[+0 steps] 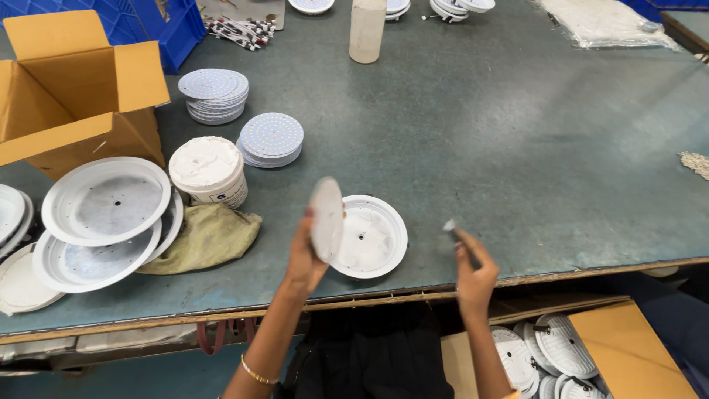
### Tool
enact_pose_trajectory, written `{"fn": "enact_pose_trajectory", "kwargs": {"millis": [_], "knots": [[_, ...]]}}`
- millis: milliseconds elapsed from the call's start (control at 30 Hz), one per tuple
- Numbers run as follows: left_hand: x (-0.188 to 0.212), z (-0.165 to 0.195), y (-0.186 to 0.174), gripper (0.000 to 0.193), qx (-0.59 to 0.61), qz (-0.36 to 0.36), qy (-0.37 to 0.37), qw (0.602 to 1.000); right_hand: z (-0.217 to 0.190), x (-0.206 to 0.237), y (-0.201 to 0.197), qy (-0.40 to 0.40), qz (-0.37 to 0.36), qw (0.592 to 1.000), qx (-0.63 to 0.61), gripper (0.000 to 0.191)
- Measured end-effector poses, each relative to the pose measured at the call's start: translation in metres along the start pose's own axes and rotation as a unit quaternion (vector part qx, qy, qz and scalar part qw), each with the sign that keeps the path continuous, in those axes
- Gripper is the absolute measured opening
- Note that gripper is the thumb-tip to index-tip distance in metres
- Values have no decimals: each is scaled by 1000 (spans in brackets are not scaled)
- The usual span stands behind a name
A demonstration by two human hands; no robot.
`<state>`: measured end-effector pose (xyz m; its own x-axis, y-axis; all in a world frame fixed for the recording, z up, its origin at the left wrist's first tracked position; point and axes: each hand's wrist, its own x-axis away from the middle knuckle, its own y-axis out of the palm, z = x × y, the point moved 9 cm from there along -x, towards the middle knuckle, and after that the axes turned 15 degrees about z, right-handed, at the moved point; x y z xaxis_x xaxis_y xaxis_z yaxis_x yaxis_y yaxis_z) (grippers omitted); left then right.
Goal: The person repeatedly picks white circular plastic parts from a table, applies a white paste from a tub using a small rectangular tool, and rubs the paste into the part's surface. After treating each part, the person places it into a cardboard box. The process is repeated for multiple parts.
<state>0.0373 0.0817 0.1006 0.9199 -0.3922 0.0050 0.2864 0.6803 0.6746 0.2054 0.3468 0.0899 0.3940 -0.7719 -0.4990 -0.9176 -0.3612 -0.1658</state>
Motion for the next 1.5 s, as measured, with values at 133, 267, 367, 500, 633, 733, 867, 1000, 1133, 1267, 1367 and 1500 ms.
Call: {"fn": "enact_pose_trajectory", "kwargs": {"millis": [133,267,367,500,633,733,867,1000,1133,1267,1367,1500], "knots": [[-25,-16,16,87,-569,29,207,795,62,-38,-9,81,95,989,-80,27],[-27,-54,28,94,-724,-44,206,657,82,-40,-9,82,103,987,-90,28],[-26,-65,23,95,-732,-61,212,644,79,-36,-11,66,100,989,-91,27],[-27,-37,3,84,-706,23,288,647,76,-36,-13,91,105,986,-93,27],[-18,-5,-47,69,-693,158,216,669,67,-34,-14,69,109,987,-92,27],[-13,-5,-73,53,-636,171,99,746,71,-31,-17,68,127,987,-71,26],[-26,-19,-74,41,-586,163,70,791,111,-28,-23,202,173,928,-262,26],[-73,-80,-44,39,-507,115,63,852,153,-15,-59,270,210,836,-430,24],[-129,-193,47,55,-306,-38,-69,949,188,6,-121,273,261,820,-431,29],[-110,-232,153,98,14,-205,-263,943,203,9,-189,270,305,792,-455,25],[-61,-186,205,108,232,-306,-331,862,201,15,-250,246,356,795,-426,39],[-3,-122,219,113,263,-370,-307,836,211,12,-293,222,315,812,-439,27]]}}
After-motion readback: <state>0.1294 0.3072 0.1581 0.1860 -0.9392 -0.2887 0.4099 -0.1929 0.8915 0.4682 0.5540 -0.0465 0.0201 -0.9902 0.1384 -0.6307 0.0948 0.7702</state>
